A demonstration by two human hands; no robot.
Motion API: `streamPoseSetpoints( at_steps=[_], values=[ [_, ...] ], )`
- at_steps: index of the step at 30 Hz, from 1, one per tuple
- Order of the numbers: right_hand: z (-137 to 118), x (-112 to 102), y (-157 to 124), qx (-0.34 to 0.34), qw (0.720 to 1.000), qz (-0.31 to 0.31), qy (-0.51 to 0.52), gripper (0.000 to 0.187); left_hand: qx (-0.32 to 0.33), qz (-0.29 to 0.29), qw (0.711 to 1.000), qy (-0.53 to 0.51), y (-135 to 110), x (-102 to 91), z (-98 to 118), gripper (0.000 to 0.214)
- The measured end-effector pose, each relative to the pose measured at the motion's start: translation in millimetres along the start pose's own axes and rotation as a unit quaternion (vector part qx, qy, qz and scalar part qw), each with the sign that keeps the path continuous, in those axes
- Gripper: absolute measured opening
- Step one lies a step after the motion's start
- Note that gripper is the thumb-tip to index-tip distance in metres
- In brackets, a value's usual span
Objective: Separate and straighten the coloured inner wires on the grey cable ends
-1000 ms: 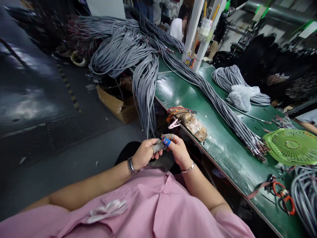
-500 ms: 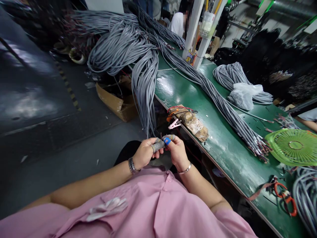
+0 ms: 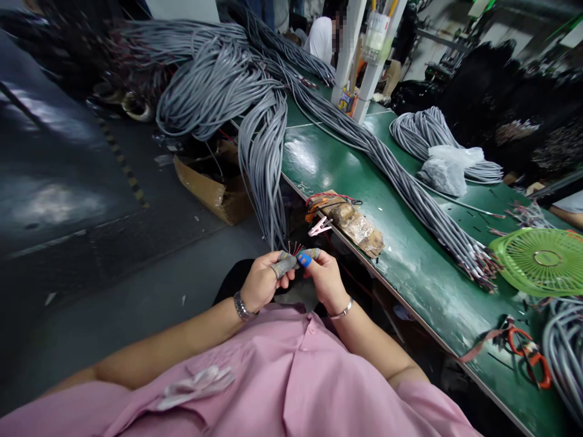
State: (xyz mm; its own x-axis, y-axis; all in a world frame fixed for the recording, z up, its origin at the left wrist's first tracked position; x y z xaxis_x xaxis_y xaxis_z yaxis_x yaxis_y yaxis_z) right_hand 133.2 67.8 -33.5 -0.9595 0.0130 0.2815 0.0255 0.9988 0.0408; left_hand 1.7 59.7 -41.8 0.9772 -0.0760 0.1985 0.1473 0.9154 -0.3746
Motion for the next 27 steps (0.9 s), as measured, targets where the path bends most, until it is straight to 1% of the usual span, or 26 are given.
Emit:
streamPoseSetpoints(
  at_steps=[5,11,14,17,20,23,25,27],
  values=[
    [-1,-3,-1,-0.009,1.0,0.01,-0.017,0.023,-0.002,0.001,1.0,-0.017,2,0.2,0,0.02],
    [-2,-7,2,-0.009,0.999,0.026,-0.025,0.024,0.002,0.012,1.0,-0.013,6,-0.2,5,0.022],
    [-1,-6,4,-0.019,0.999,0.009,-0.035,0.024,0.008,0.018,1.0,-0.019,9,-1.8,11,0.021],
    [0,-3,5,-0.027,0.999,-0.025,-0.021,0.024,0.004,0.015,1.0,-0.025,12,-5.6,15,0.021],
    [1,-7,9,-0.026,0.999,-0.034,0.017,0.029,-0.011,-0.009,0.999,-0.037,18,-11.4,17,0.023],
    [3,-17,19,-0.006,0.997,-0.01,0.074,0.041,-0.04,-0.063,0.996,-0.043,25,-13.4,20,0.022],
    [6,-18,28,0.038,0.991,-0.012,0.128,0.045,-0.062,-0.11,0.992,-0.029,29,-10.0,22,0.023],
    [9,-9,34,0.095,0.977,-0.043,0.186,0.046,-0.078,-0.15,0.986,-0.006,32,-4.7,25,0.024]
  ],
)
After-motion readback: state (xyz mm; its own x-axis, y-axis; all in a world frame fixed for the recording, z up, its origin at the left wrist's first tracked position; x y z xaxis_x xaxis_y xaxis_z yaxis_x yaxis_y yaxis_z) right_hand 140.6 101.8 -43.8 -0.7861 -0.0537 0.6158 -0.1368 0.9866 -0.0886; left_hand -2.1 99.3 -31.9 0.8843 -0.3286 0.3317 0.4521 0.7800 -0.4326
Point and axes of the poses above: each hand's wrist, its own y-axis towards the middle knuckle, its own x-axis out of the palm, z = x × y, the point moved 9 cm from there along y, towards the middle knuckle, and after that the axes turned 12 degrees about -x, right-handed, at the moved point
